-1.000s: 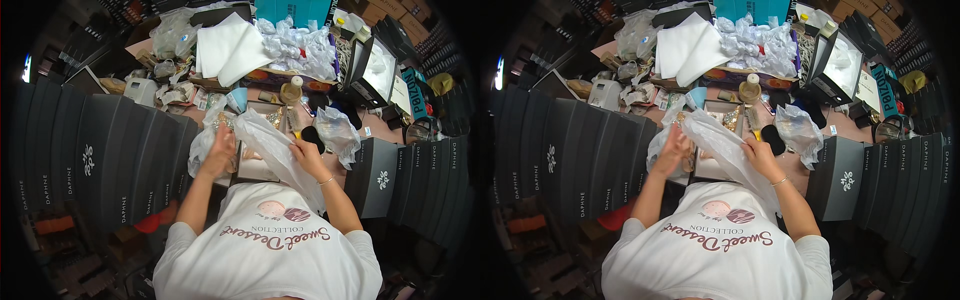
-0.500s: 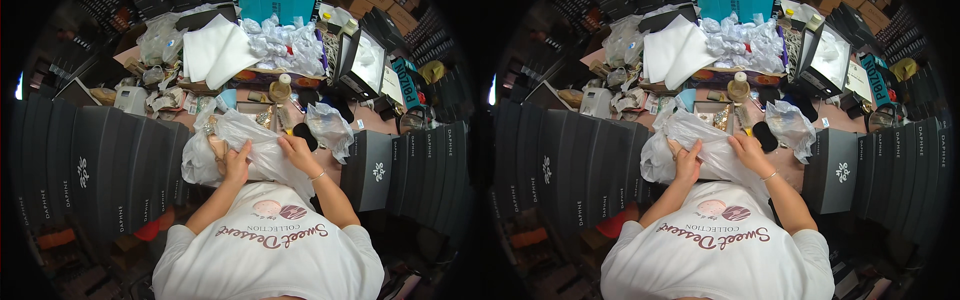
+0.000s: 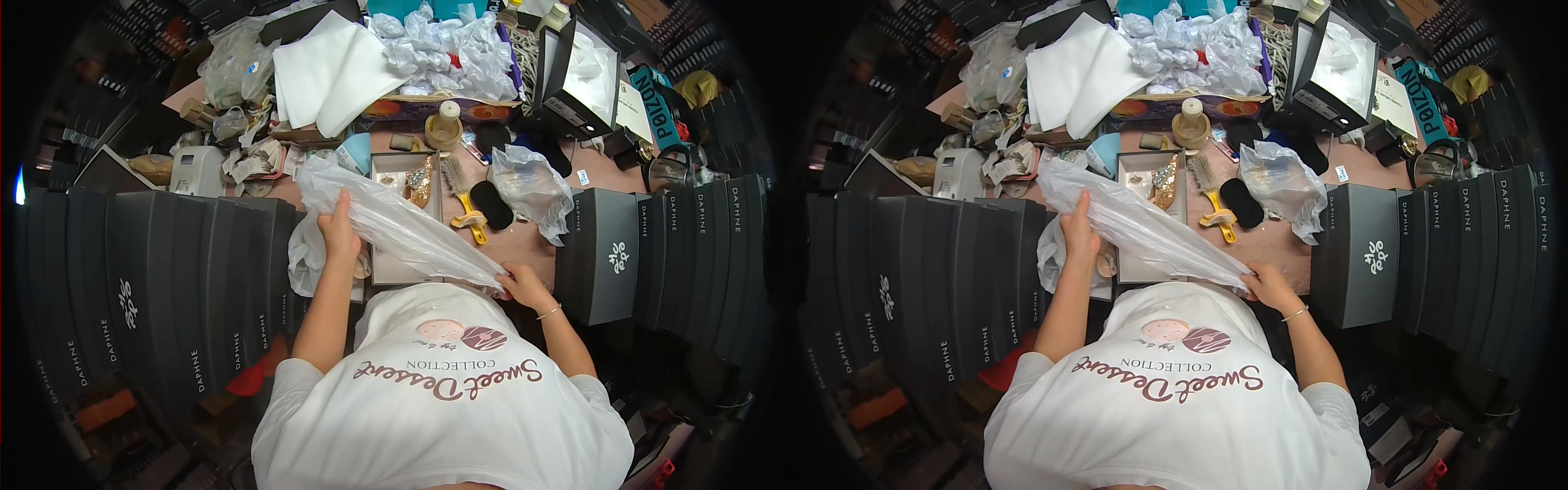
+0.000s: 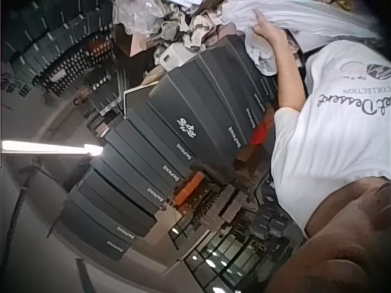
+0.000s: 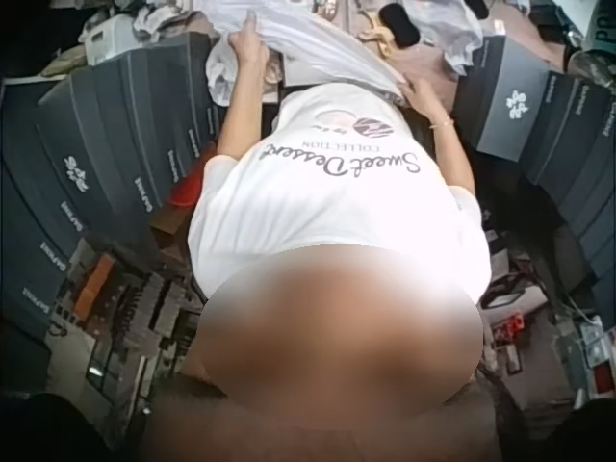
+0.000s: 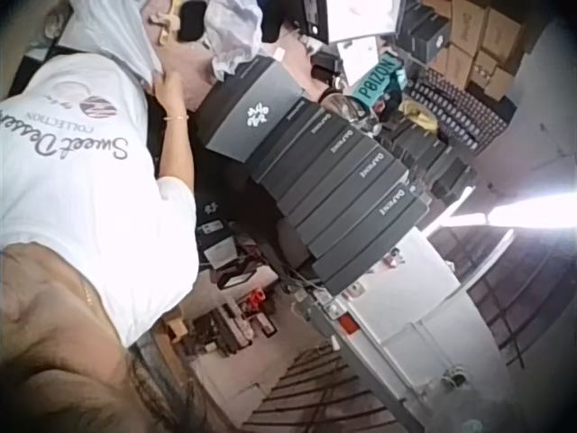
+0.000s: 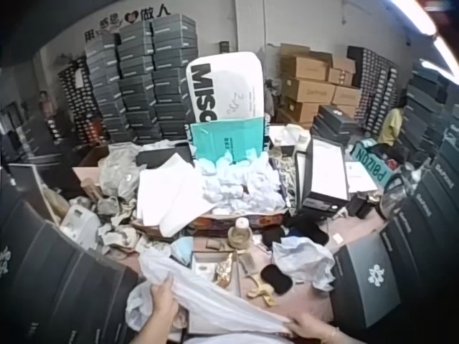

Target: Wrapping and placing a pair of high-heeled shoes into a shoebox.

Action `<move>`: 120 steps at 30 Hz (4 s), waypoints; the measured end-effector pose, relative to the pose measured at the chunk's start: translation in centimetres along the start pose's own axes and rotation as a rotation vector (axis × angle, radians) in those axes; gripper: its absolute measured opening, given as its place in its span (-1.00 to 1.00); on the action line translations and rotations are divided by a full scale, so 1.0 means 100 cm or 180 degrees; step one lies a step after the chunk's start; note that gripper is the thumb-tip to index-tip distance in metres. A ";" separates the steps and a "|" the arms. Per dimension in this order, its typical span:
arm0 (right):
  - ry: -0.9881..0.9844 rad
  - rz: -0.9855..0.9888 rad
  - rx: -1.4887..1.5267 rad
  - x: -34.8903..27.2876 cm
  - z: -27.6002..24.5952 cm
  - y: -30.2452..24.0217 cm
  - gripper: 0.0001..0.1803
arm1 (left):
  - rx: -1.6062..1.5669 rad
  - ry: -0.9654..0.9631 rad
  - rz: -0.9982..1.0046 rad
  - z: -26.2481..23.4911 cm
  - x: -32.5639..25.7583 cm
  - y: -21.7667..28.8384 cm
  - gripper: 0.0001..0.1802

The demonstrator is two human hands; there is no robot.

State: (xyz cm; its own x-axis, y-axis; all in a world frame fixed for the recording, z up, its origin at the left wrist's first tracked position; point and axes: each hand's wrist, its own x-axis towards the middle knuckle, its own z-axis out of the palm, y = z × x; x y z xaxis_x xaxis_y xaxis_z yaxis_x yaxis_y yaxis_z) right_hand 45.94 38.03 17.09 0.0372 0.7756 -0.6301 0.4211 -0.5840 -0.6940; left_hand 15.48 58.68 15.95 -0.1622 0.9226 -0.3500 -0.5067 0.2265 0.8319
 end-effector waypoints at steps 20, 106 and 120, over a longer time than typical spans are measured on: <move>0.0518 -0.1425 -0.0480 0.081 0.000 -0.101 -0.74 | 0.2301 -0.0332 -0.0650 -0.133 -0.007 -0.044 -0.52; 0.0033 -0.1896 0.0366 -0.014 0.000 -0.112 -0.82 | 0.0269 -0.1840 -0.1574 0.045 -0.100 0.007 -0.68; 0.0353 -0.2040 0.0097 0.000 -0.010 -0.147 -0.81 | -0.0273 -0.2706 -0.1265 0.013 -0.112 0.026 -0.34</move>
State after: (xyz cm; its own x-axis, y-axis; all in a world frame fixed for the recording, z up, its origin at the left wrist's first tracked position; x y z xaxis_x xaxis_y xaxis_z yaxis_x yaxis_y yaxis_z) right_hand 40.64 46.85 27.61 -0.1189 0.9917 -0.0494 0.3651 -0.0026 -0.9309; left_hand 17.09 49.30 22.56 0.6911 0.7088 -0.1415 -0.4583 0.5810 0.6726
